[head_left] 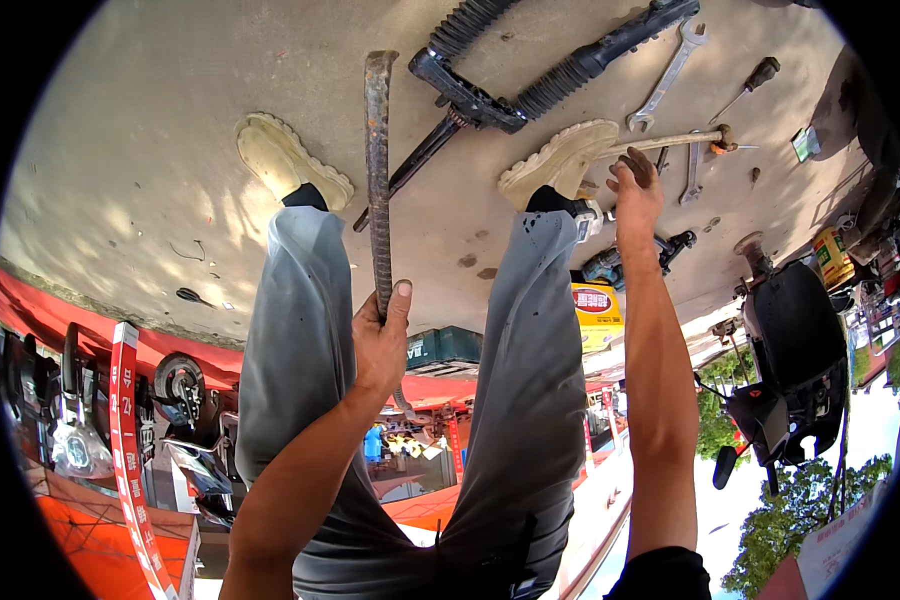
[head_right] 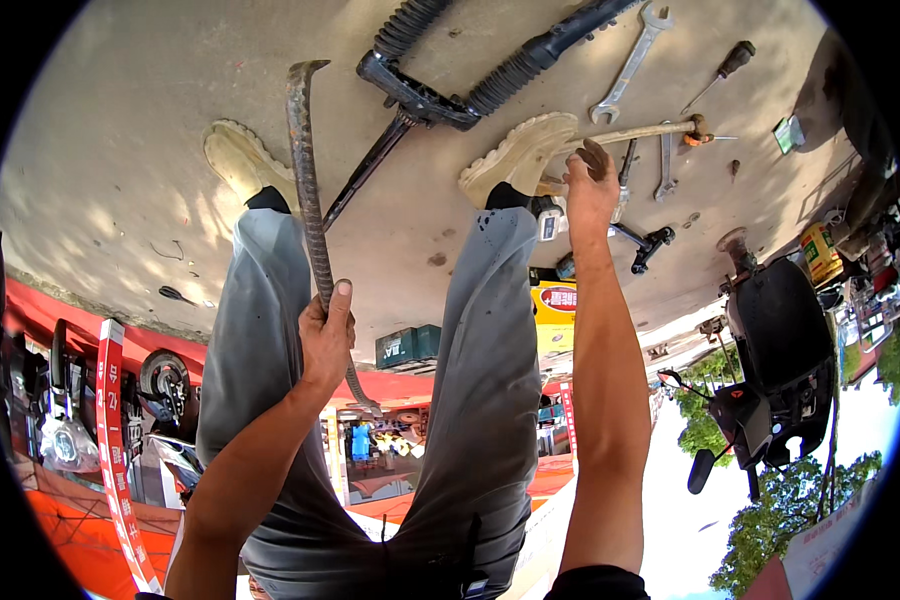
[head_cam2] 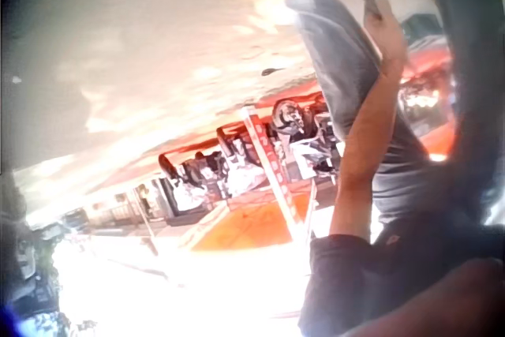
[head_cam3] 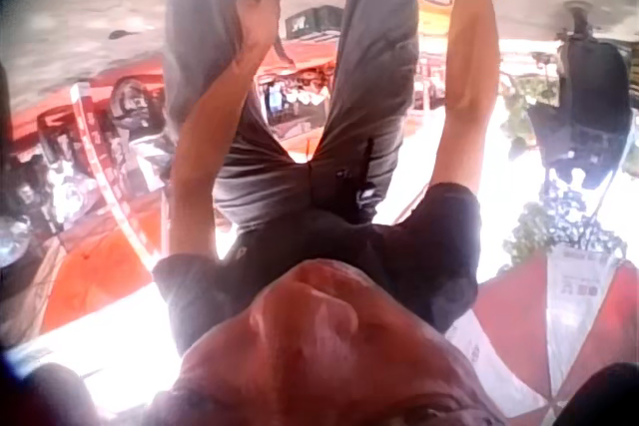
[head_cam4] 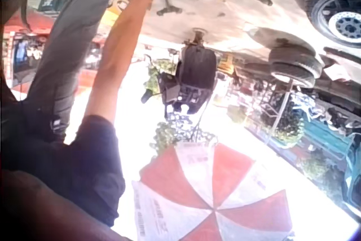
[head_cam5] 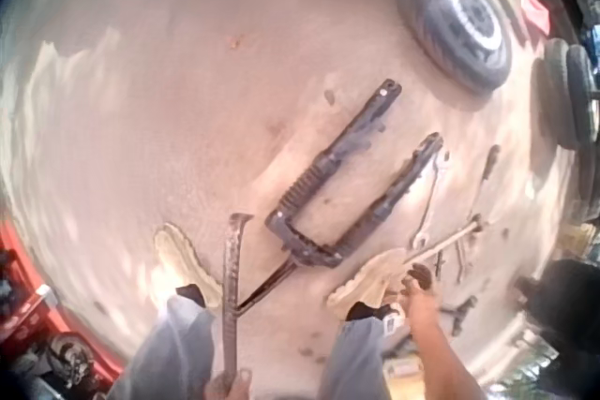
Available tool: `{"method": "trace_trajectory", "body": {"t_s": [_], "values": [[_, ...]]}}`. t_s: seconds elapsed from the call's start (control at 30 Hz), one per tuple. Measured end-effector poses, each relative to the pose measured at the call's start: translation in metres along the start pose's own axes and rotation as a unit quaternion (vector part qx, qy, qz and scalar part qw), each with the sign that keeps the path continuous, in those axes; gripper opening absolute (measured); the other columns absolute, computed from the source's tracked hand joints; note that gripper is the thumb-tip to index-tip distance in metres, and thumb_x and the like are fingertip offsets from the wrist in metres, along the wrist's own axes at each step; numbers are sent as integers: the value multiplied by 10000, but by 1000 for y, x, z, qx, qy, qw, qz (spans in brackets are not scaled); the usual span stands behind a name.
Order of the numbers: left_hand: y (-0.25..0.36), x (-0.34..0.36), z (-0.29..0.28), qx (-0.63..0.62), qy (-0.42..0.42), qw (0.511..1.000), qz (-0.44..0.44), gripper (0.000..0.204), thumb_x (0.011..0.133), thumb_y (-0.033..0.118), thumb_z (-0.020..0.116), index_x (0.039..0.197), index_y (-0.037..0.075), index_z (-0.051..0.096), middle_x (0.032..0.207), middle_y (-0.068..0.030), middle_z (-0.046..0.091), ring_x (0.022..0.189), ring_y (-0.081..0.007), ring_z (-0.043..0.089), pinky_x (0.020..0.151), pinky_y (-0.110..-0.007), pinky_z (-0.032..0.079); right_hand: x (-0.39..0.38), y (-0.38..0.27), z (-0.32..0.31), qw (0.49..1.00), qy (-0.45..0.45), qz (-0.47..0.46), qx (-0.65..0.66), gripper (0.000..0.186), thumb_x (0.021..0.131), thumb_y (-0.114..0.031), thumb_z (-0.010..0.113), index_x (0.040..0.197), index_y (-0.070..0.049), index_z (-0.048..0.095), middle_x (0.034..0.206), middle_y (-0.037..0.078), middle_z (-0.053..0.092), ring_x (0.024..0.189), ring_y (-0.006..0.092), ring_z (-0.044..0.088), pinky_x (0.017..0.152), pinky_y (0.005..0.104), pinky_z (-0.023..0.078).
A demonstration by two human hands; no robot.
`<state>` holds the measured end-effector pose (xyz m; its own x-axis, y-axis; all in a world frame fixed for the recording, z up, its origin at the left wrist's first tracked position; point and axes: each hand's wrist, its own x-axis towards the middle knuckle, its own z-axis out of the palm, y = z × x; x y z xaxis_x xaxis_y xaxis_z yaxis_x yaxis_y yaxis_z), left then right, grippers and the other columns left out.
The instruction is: The person uses a hammer and a metal rod to strike a vehicle part on the floor. They then walk to a yellow bucket, dip a small metal component into a thick substance, and return to the floor to insert the component into a black tube.
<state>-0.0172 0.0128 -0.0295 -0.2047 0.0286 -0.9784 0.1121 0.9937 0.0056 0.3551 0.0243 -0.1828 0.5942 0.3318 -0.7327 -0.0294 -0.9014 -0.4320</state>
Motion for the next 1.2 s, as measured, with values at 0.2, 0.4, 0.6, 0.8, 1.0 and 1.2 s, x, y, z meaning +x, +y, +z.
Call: {"method": "trace_trajectory", "body": {"t_s": [0.2,0.4,0.6,0.8,1.0,1.2], "values": [[-40,-5,17,117,-19,992,32,536,1008,520,686,815,39,550,662,10,431,646,-104,404,584,-325,378,2,135,-58,975,-36,178,-124,440,920,-204,722,1296,16,657,1042,91,726,893,160,686,753,290,557],[-23,8,18,279,2,960,35,590,998,537,682,793,6,526,615,-58,390,609,-135,376,552,-379,365,26,234,-26,949,-25,106,-295,441,875,-282,788,1205,4,723,1037,113,772,887,221,726,773,338,570],[-35,23,17,321,19,946,39,641,970,608,663,778,5,566,559,-148,513,547,-336,554,606,-475,454,38,186,6,934,-10,249,-256,479,808,-349,844,995,82,756,917,203,786,789,293,753,730,372,576],[-30,29,15,322,10,946,39,628,968,595,677,793,-2,587,575,-162,537,547,-364,548,604,-473,466,12,213,-3,896,92,132,-414,643,784,-325,845,1190,111,605,1087,299,730,1039,454,714,917,464,572],[-25,40,7,275,29,961,34,596,985,540,698,777,-5,575,575,-108,465,542,-201,443,551,-409,415,-8,202,-10,911,27,85,-403,600,860,-417,792,1218,43,651,1152,216,746,1030,370,723,898,436,564],[-29,46,-13,229,-12,973,32,587,1008,510,694,754,-4,568,611,-8,452,601,-114,392,534,-360,367,22,339,-15,981,-97,128,-108,644,839,-438,817,1215,41,608,1128,268,734,1050,405,726,882,453,570]]}}
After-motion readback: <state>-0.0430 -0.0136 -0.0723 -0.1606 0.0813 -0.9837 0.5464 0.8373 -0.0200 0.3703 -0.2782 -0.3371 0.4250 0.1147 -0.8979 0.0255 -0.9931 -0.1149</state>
